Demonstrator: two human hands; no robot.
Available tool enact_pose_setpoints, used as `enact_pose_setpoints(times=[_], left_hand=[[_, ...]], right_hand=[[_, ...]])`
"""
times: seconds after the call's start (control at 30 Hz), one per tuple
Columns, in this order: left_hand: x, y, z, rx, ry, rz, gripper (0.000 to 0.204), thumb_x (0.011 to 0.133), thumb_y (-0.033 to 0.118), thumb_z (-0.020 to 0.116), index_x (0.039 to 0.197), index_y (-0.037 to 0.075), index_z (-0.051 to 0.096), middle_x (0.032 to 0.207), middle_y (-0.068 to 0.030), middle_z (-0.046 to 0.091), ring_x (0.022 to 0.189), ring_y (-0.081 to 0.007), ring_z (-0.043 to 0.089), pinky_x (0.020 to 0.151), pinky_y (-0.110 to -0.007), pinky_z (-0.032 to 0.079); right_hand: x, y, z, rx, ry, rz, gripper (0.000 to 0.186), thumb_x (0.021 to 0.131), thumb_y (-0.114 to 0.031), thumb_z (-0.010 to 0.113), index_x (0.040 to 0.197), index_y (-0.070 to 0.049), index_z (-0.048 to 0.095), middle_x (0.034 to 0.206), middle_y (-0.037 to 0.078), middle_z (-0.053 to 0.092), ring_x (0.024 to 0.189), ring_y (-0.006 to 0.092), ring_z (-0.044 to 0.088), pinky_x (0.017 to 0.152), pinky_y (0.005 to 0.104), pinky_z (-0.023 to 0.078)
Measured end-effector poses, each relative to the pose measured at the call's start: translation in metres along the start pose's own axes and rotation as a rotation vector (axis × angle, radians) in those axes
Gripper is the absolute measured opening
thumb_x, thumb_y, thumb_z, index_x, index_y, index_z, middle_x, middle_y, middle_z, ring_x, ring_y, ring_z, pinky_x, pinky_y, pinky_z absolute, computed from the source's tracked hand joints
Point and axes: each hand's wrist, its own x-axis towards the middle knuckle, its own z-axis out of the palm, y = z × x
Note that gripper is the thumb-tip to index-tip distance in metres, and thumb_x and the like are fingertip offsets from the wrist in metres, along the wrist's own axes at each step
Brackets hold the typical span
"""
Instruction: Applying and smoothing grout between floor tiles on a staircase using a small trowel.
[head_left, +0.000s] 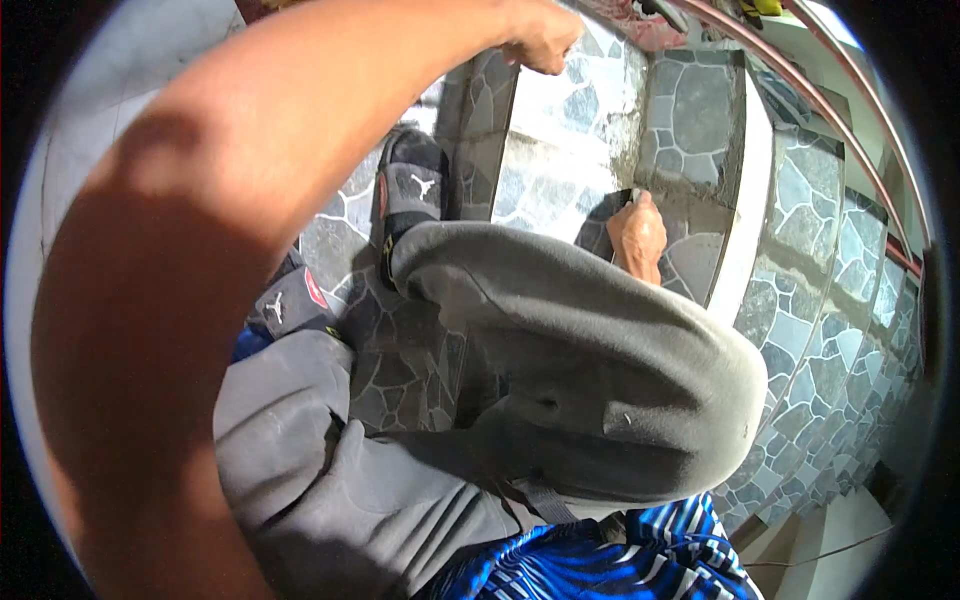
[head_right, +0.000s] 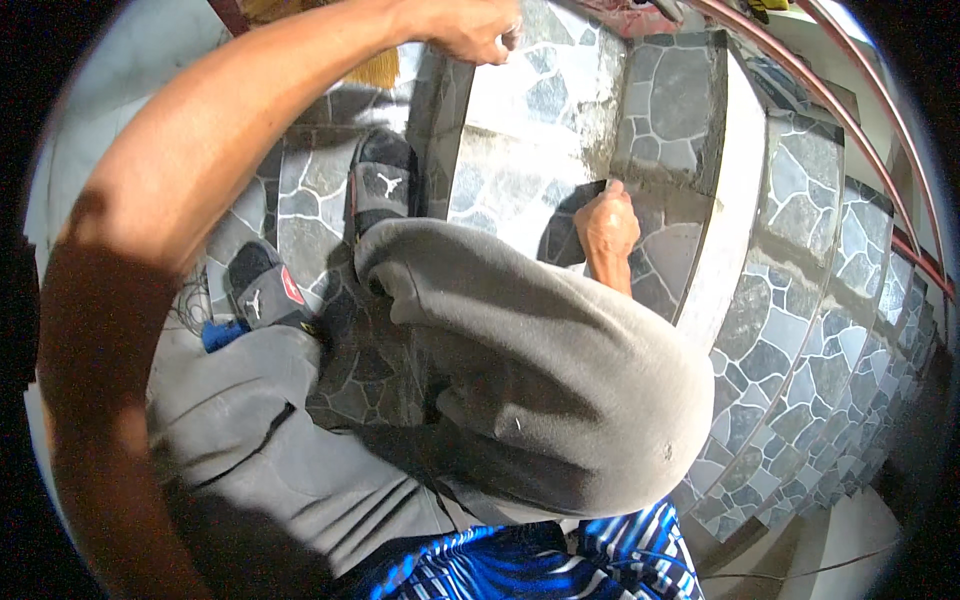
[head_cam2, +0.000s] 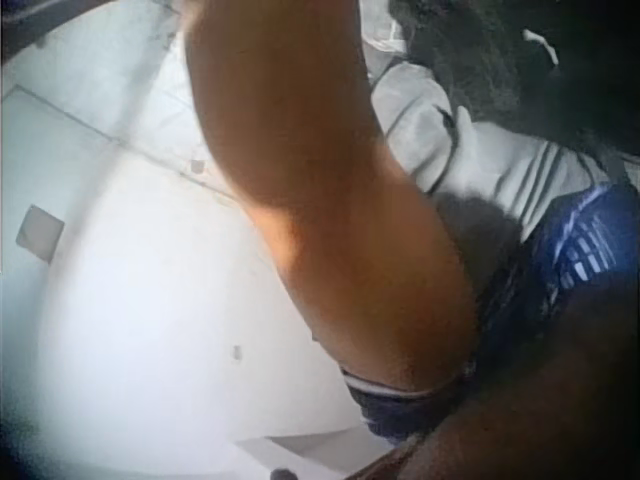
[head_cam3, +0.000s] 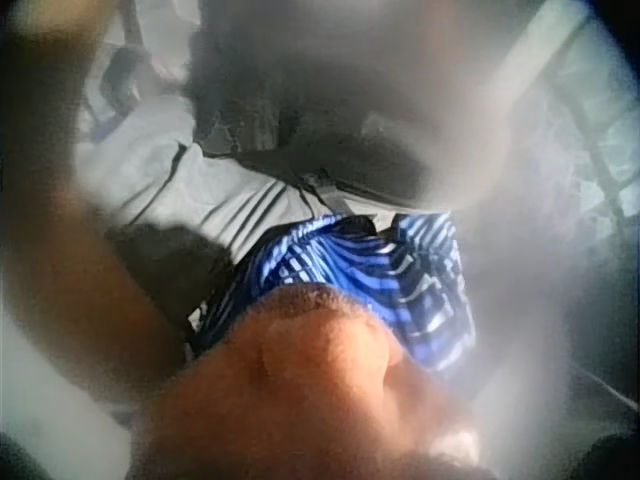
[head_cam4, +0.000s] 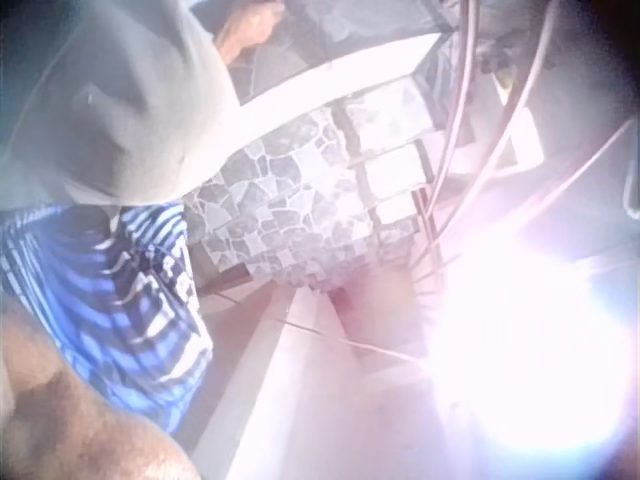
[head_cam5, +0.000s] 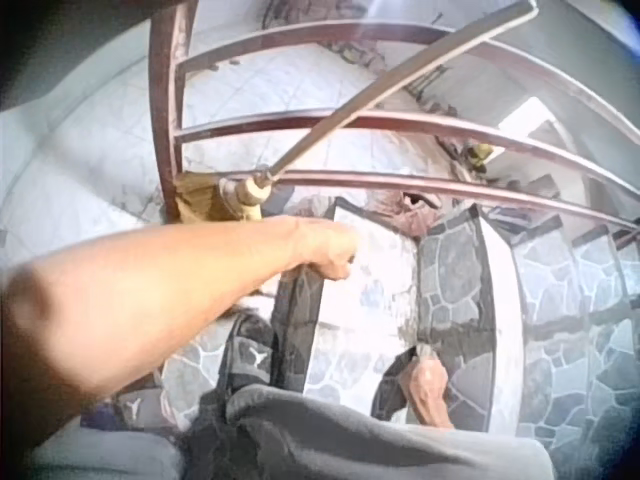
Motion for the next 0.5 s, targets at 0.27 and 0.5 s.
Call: enact_pose_setpoints(times=[0.27,0.5], left_hand=[[-0.027,-0.009,-0.008,0.016,-0.026,-0.136,0.023,0.072,0.016,0.056,0.079,-0.001,0.069,0.079,-0.0217,0.067,0.074,-0.0348,0.065,0.066,-0.044,0.050],[-0.015,0.017,-0.001,-0.011,-0.126,-0.157,0.025,0.074,0.019,0.055,0.079,-0.001,0.070,0.081,-0.0218,0.068,0.076,-0.0355,0.065,0.067,-0.044,0.051]], right_hand=[[-0.002,0.003,-0.065,0.010,0.088,0.139,0.014,0.082,-0.010,0.058,0.092,0.000,0.057,0.080,0.020,0.067,0.074,0.0350,0.069,0.065,0.0445,0.055],[0.014,-0.004,-0.022,-0.032,-0.090,0.057,0.030,0.086,-0.019,0.051,0.103,0.004,0.059,0.088,0.029,0.066,0.086,0.0443,0.065,0.078,0.0508,0.051]])
